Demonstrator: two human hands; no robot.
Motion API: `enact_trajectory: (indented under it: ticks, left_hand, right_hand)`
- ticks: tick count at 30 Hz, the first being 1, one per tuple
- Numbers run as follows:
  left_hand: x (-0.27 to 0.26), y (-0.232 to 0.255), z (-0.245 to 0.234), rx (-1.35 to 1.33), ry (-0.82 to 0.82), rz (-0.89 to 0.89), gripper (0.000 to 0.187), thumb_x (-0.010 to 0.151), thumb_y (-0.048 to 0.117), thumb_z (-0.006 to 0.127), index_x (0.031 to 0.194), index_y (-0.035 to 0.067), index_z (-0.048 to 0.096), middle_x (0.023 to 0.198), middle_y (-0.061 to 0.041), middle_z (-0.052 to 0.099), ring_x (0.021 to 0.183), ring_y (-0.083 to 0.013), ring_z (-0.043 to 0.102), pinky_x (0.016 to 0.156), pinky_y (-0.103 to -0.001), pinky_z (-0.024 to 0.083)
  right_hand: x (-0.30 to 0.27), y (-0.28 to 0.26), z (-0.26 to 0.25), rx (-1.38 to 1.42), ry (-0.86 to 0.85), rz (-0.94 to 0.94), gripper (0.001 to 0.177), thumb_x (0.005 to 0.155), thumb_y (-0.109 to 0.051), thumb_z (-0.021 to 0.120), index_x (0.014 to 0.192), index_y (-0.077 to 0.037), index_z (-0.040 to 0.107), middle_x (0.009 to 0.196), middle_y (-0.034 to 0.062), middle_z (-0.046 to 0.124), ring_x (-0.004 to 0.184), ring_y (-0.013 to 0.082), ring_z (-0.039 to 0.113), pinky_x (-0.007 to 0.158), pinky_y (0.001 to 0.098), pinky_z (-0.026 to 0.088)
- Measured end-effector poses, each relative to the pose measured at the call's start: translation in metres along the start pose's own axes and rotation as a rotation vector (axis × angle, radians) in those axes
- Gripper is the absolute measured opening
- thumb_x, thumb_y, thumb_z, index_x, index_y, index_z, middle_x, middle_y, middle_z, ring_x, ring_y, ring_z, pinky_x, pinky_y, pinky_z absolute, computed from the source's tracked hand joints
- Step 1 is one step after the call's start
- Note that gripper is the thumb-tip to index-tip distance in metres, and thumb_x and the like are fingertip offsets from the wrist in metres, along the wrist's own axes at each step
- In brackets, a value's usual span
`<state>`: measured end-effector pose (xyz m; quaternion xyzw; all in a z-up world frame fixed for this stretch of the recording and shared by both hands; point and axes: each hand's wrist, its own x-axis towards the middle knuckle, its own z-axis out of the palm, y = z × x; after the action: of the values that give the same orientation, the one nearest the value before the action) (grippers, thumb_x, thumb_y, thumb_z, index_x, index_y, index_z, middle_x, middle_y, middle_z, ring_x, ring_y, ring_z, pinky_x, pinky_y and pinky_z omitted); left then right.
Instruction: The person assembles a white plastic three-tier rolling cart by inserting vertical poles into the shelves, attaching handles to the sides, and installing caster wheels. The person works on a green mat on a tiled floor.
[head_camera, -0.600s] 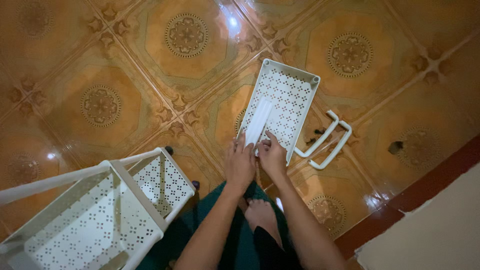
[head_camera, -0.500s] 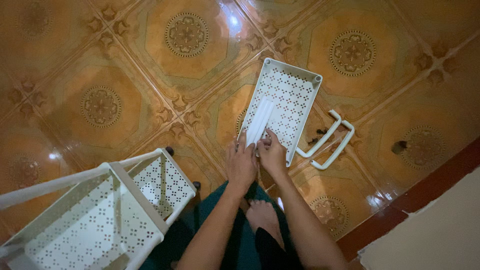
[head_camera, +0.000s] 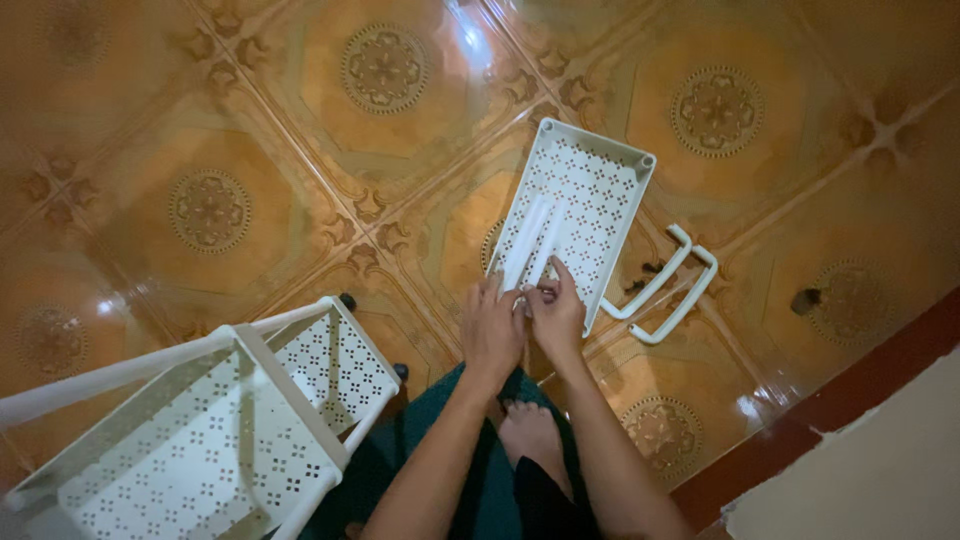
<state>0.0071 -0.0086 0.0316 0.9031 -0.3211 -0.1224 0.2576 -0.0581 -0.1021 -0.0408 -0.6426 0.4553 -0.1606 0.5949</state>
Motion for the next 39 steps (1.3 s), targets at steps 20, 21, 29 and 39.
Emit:
enact_trajectory:
  ticks: [20, 21, 29, 39]
  left_hand:
    - [-0.056, 0.139, -0.251, -0.505, 0.344, -0.079, 0.027, 0.095, 0.017, 0.067, 0.121, 0.008, 0.067, 0.109, -0.013, 0.070, 0.092, -0.0316, 0.072, 0.077, -0.042, 0.057]
    - [-0.060, 0.144, -0.266, -0.508, 0.393, -0.038, 0.028, 0.095, 0.016, 0.067, 0.122, 0.008, 0.066, 0.110, -0.014, 0.070, 0.094, -0.0326, 0.072, 0.077, -0.043, 0.057]
    - [-0.128, 0.175, -0.353, -0.319, 0.573, 0.032, 0.037, 0.095, 0.010, 0.067, 0.131, 0.004, 0.064, 0.108, -0.017, 0.068, 0.097, -0.0385, 0.068, 0.079, -0.048, 0.055]
    - [-0.177, 0.140, -0.429, -0.473, 0.516, 0.017, 0.041, 0.094, 0.011, 0.069, 0.135, 0.013, 0.065, 0.112, -0.016, 0.072, 0.094, -0.0277, 0.076, 0.078, -0.035, 0.062]
  right_hand:
    - [-0.123, -0.293, -0.065, 0.259, -0.393, -0.369, 0.034, 0.096, -0.002, 0.066, 0.129, 0.004, 0.064, 0.102, 0.0069, 0.071, 0.090, 0.0123, 0.069, 0.079, 0.0278, 0.058]
    - [-0.129, -0.308, -0.064, 0.264, -0.409, -0.420, 0.034, 0.097, -0.001, 0.066, 0.130, 0.004, 0.064, 0.103, 0.0069, 0.071, 0.090, 0.0122, 0.067, 0.079, 0.0277, 0.057]
    - [-0.202, -0.404, -0.073, 0.177, -0.578, -0.559, 0.034, 0.097, 0.001, 0.065, 0.130, 0.004, 0.063, 0.111, 0.0090, 0.074, 0.096, 0.0123, 0.070, 0.080, 0.0270, 0.059]
    - [-0.264, -0.461, -0.048, 0.110, -0.784, -0.672, 0.030, 0.096, -0.001, 0.067, 0.125, 0.005, 0.059, 0.107, 0.0101, 0.072, 0.100, 0.0137, 0.073, 0.086, 0.0295, 0.064]
